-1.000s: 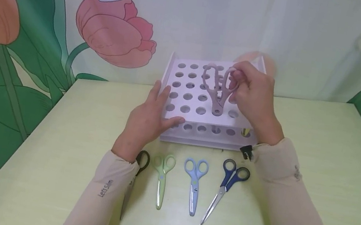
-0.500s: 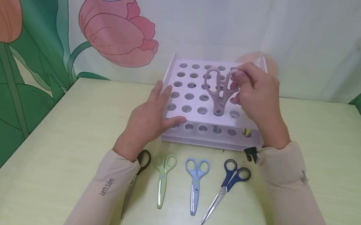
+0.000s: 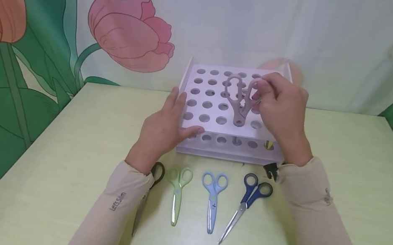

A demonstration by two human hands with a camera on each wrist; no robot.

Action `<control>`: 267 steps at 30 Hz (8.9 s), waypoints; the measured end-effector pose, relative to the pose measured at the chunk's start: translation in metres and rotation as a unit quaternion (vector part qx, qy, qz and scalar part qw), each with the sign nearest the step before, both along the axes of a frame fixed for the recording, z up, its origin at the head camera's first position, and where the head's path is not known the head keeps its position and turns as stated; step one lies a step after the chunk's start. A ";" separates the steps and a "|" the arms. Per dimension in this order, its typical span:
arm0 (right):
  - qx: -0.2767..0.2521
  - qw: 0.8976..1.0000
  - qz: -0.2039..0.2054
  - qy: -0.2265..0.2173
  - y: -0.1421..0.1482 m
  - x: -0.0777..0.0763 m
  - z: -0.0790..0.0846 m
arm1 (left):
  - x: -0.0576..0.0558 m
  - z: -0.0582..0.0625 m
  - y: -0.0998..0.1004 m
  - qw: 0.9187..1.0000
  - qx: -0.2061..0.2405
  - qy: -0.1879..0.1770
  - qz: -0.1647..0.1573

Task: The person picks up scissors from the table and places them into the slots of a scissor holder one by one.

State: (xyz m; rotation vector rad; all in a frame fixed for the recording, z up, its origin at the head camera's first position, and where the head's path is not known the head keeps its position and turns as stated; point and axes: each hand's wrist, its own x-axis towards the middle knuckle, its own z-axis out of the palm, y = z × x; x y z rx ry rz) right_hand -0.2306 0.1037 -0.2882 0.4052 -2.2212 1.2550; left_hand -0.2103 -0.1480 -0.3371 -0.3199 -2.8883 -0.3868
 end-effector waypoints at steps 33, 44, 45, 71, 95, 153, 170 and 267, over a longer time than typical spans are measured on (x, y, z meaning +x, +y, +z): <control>-0.173 0.957 0.168 -0.160 0.056 0.059 -0.011 | 0.000 0.003 0.000 1.000 -0.005 -0.014 0.002; -0.220 0.877 0.275 -0.326 0.085 0.081 -0.046 | 0.001 0.003 0.000 1.000 0.001 -0.012 -0.001; -0.200 0.886 0.253 -0.332 0.085 0.082 -0.048 | 0.001 0.003 0.000 1.000 0.002 -0.011 -0.002; 0.290 0.867 0.223 -0.339 0.094 0.064 -0.090 | 0.000 0.007 0.000 1.000 -0.004 -0.016 0.007; 0.140 0.833 0.376 -0.381 0.103 0.064 -0.091 | -0.006 0.000 -0.009 0.996 0.067 -0.028 -0.046; -0.282 0.906 0.270 -0.165 0.066 0.074 -0.022 | -0.004 0.004 0.004 0.997 0.063 -0.044 0.004; -0.419 0.863 0.278 -0.056 0.017 0.060 0.017 | -0.002 0.005 0.005 0.998 0.045 -0.044 0.010; 0.037 0.970 0.181 -0.158 0.012 0.078 -0.031 | -0.001 0.001 0.008 1.000 0.015 -0.018 0.019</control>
